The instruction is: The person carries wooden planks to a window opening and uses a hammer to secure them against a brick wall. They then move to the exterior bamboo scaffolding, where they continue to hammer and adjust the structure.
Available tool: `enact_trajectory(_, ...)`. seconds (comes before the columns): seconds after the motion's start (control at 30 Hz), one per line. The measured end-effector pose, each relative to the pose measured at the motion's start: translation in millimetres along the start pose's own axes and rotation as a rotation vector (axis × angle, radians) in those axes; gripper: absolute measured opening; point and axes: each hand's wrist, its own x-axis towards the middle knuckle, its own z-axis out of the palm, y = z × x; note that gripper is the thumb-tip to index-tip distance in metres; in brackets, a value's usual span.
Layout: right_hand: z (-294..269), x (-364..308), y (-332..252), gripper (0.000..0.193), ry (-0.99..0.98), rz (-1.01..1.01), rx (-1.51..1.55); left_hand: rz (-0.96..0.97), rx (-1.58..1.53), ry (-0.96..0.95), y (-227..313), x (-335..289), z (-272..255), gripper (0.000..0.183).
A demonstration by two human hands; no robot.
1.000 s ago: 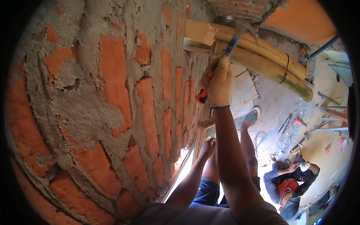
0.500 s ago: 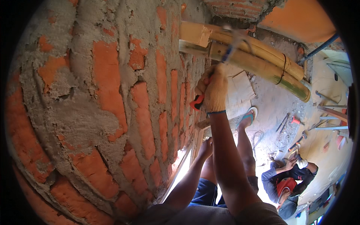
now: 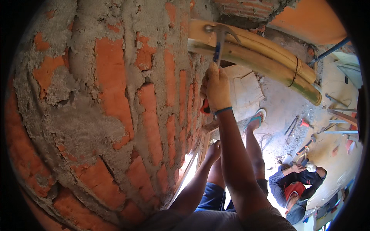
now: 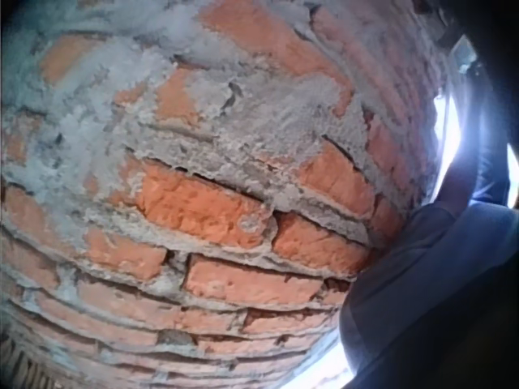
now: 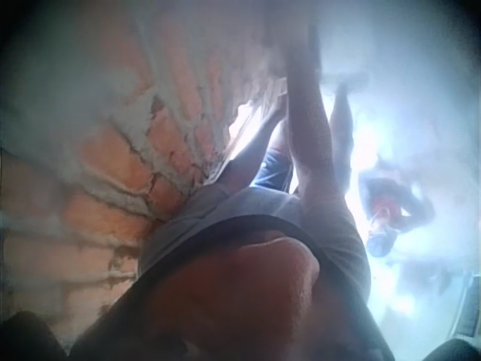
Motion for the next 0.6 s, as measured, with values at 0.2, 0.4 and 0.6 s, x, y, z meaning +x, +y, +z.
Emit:
enact_trajectory(0.2, 8.7, -15.3, -6.8, 0.042, 0.163, 0.108, 0.419, -0.047, 0.156, -0.064, -7.2, 1.0, -6.5, 0.052)
enact_trajectory(0.4, 9.7, -21.7, -15.6, 0.039, 0.134, 0.09, 0.184, 0.01, 0.051, 0.004, -0.8, -7.8, -5.0, 0.053)
enact_trajectory(0.6, 15.0, -14.2, 0.2, 0.039, 0.108, 0.182, 0.28, 0.022, 0.077, -0.037, 4.6, -2.8, -7.3, 0.053)
